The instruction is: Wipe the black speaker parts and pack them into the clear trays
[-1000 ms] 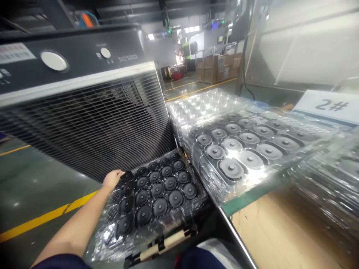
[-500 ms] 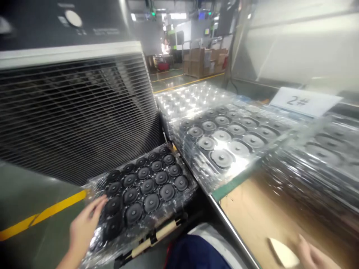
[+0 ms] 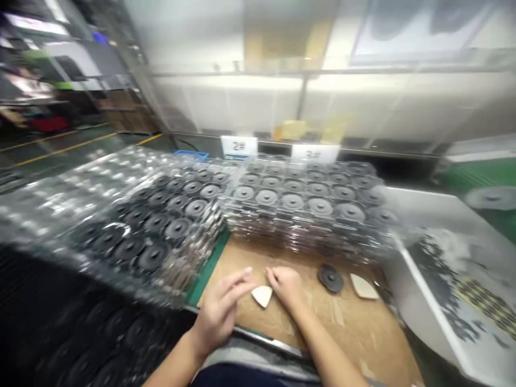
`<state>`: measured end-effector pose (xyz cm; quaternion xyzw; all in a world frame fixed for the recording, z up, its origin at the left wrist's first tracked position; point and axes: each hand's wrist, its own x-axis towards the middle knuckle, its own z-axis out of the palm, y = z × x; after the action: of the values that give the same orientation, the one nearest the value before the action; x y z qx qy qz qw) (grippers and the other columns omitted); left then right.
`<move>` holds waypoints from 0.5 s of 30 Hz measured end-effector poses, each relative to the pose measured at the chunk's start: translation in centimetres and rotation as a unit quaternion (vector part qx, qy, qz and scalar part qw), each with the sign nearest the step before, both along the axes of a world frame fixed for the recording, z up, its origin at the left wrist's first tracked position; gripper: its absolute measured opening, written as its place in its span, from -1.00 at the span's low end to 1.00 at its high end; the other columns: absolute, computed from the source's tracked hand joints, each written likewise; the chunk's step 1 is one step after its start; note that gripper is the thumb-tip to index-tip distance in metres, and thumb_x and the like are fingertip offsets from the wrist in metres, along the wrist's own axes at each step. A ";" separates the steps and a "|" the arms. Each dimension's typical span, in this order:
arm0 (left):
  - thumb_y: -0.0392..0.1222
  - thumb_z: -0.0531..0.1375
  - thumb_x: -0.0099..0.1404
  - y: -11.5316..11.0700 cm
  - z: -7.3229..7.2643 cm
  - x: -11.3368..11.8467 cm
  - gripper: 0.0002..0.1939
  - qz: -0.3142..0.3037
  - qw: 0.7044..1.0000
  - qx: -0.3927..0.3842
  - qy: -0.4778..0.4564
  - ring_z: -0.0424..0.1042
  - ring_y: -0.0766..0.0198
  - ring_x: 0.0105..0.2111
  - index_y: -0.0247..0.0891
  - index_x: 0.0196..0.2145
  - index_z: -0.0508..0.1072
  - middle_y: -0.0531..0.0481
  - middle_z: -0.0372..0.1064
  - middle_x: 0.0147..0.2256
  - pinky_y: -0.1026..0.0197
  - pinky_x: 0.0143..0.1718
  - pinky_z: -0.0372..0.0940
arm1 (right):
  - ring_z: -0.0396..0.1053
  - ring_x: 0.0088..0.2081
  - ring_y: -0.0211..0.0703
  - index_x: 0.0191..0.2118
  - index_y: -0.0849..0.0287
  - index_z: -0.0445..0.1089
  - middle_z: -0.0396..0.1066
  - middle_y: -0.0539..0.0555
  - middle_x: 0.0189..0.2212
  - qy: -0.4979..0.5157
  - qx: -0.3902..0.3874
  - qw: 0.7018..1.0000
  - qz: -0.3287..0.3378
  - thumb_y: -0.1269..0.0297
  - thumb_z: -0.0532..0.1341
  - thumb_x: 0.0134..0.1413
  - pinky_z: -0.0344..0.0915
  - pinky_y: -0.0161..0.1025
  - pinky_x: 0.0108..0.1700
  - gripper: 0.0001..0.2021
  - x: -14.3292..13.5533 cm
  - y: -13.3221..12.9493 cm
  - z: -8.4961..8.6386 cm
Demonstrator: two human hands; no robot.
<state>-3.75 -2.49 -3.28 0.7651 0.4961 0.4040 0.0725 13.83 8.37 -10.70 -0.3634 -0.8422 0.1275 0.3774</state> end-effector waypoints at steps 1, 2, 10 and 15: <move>-0.52 -0.08 0.12 1.6 -0.3 0.1 -0.46 0.024 0.999 -0.021 -0.014 0.28 0.23 0.03 -0.17 0.00 0.30 -0.14 0.30 0.05 0.11 0.01 0.25 | 0.37 -0.31 -0.26 -0.17 0.24 0.34 0.36 0.04 -0.25 -0.018 -0.008 1.000 0.003 0.23 0.03 0.24 0.36 -0.26 -0.29 -0.77 0.0 -0.1 0.3; -0.55 -0.11 0.09 3.0 -1.0 0.1 -0.45 0.049 0.997 -0.044 -0.026 0.28 0.22 0.03 -0.18 -0.03 0.33 -0.13 0.32 0.02 0.07 0.03 0.23 | 0.37 -0.30 -0.26 -0.17 0.24 0.34 0.36 0.04 -0.25 -0.035 -0.022 0.999 0.005 0.23 0.01 0.25 0.36 -0.26 -0.28 -0.76 0.0 -0.1 0.5; -0.36 -0.06 0.12 6.9 -9.1 -0.6 -0.65 0.118 0.978 -0.162 -0.058 0.47 0.12 -0.20 -0.18 -0.34 0.50 -0.08 0.50 -0.23 0.05 -0.13 0.39 | 0.36 -0.48 -0.36 -0.36 0.32 0.38 0.35 -0.06 -0.49 -0.094 -0.109 0.989 0.041 0.24 -0.03 0.28 0.33 -0.38 -0.42 -0.66 0.9 1.5 5.1; -0.30 -0.03 0.12 7.5 -9.8 -1.5 -0.68 0.090 0.979 -0.180 -0.043 0.49 0.12 -0.23 -0.10 -0.35 0.51 -0.01 0.52 -0.26 0.08 -0.16 0.41 | 0.37 -0.34 -0.38 -0.28 0.12 0.45 0.42 -0.13 -0.44 -0.096 -0.104 0.985 0.097 0.23 0.05 0.20 0.26 -0.40 -0.21 -0.77 6.8 4.0 15.5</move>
<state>-5.29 4.97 -13.09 0.6734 0.6242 0.3456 0.1935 20.63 12.36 4.81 -0.3277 -0.8880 0.2145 0.2410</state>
